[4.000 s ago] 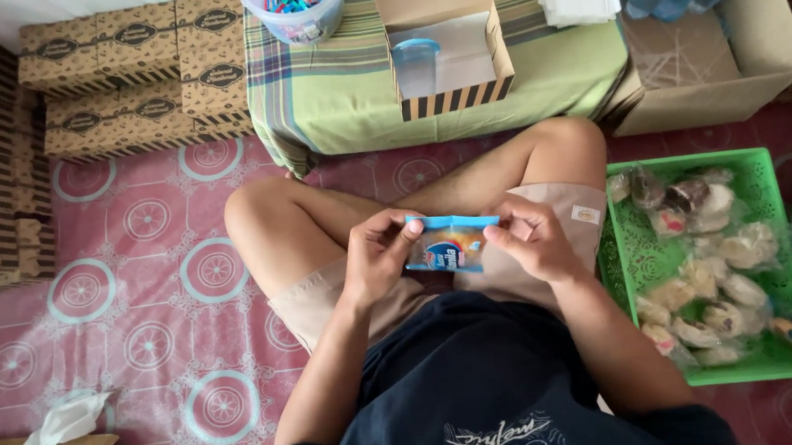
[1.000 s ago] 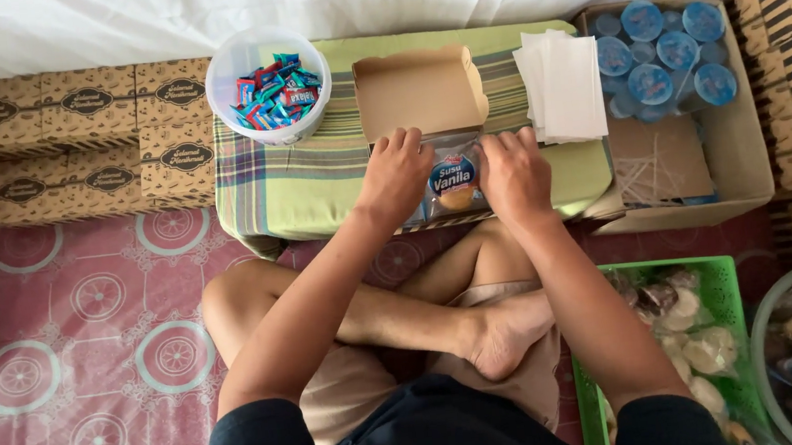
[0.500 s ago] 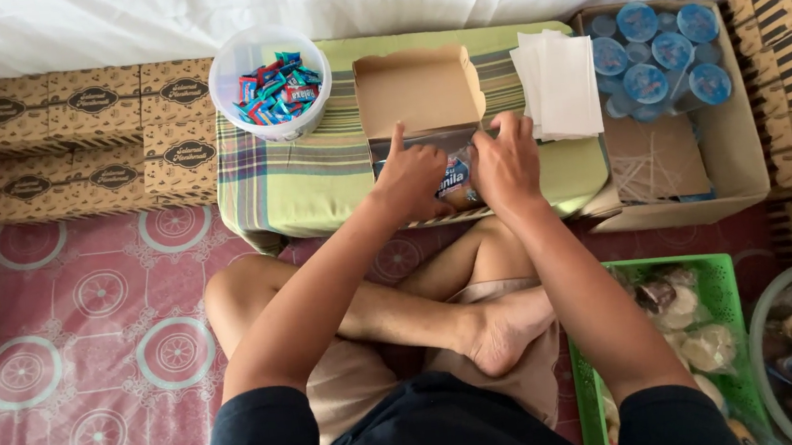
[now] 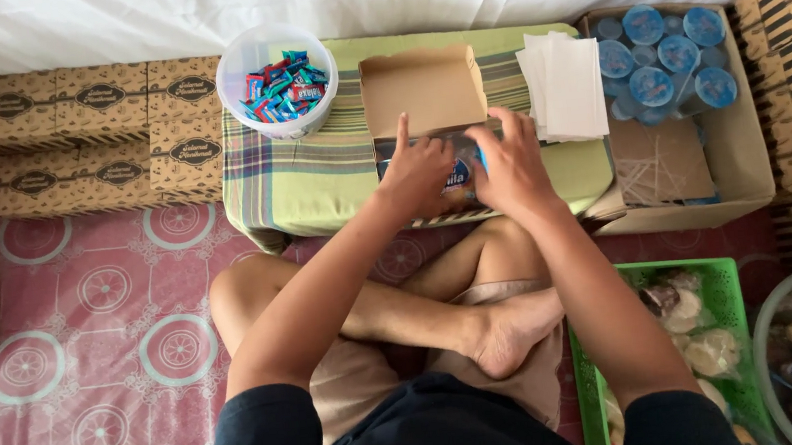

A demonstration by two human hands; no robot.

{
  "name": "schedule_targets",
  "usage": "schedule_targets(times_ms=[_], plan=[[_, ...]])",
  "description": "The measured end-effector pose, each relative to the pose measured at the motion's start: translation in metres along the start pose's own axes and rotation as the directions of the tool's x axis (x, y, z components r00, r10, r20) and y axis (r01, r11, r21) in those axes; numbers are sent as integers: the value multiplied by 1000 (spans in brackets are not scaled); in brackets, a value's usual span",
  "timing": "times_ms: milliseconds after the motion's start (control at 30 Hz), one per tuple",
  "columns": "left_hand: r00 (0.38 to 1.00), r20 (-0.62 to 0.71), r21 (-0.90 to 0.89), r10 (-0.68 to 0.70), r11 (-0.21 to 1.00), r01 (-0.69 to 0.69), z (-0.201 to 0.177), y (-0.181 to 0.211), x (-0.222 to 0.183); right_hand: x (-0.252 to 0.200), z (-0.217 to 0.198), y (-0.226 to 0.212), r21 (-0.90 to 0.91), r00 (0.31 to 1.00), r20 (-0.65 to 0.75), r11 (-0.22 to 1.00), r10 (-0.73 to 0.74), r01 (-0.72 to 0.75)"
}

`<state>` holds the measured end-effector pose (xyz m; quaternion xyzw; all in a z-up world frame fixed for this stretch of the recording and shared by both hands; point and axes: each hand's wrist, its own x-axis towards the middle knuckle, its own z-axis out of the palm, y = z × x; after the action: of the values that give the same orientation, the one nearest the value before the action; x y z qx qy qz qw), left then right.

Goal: The person places small round pastries into clear plastic bags and then puts the bags into a cardboard box. The person also takes small blue packets and place them into the box.

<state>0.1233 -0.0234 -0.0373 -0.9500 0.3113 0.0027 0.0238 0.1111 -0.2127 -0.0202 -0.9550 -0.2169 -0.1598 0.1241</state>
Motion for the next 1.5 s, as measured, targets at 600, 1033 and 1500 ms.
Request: schedule_targets(times_ms=[600, 1033, 1500], plan=[[998, 35, 20, 42, 999, -43, 46, 6, 25, 17, 2, 20, -198, 696, 642, 947, 321, -254], [997, 44, -82, 70, 994, -66, 10, -1, 3, 27, -40, -22, -143, 735, 631, 968, 250, -206], [988, -118, -204, 95, 972, -118, 14, -13, -10, 20, -23, 0, -53, 725, 661, 975, 195, -214]])
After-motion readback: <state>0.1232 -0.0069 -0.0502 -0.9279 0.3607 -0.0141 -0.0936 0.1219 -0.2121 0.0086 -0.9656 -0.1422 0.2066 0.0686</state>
